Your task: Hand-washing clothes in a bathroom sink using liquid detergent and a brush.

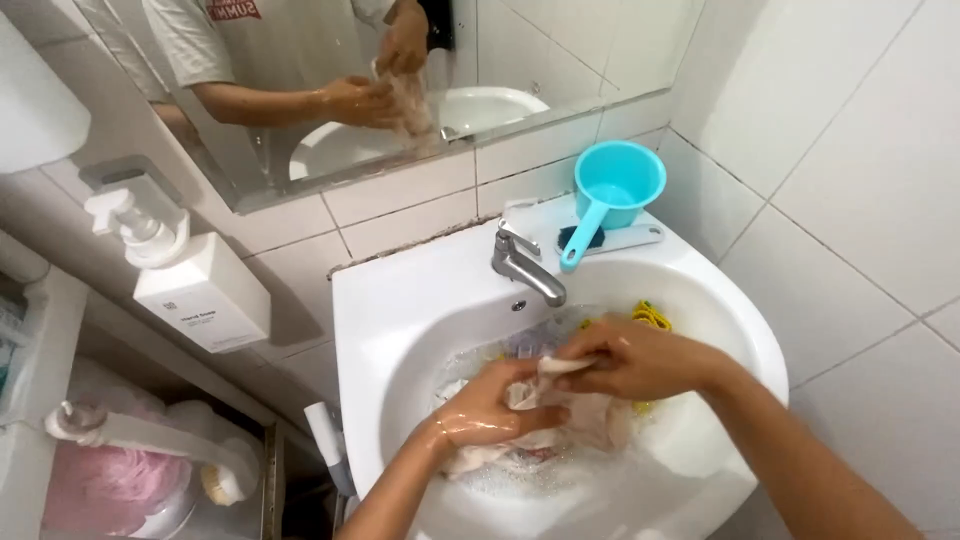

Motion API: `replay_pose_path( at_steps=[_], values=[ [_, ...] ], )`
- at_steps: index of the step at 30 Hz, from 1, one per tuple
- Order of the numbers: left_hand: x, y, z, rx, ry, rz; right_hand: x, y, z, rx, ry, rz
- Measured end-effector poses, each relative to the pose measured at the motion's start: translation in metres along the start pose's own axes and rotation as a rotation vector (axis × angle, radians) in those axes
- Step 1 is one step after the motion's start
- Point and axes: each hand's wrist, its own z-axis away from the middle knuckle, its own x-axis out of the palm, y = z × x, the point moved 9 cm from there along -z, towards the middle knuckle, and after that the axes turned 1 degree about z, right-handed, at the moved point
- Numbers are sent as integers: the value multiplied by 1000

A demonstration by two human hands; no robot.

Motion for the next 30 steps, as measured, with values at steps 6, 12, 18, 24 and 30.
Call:
replay_pose_path(
  at_steps=[6,12,18,24,30],
  values=[
    [-26,-34,3,-236,-32,2,-80,-57,35,-519,150,-81],
    [-96,-128,44,-493,145,-223,-183,0,68,-329,504,-75],
    [-181,-132,82,-216,584,-225,-190,76,61,-88,608,-198],
    [-189,-105,78,-359,791,-654,-113,140,6,164,324,-471],
    [-47,-77,34,-712,225,-410,-1,89,-47,145,124,-986]
  ],
)
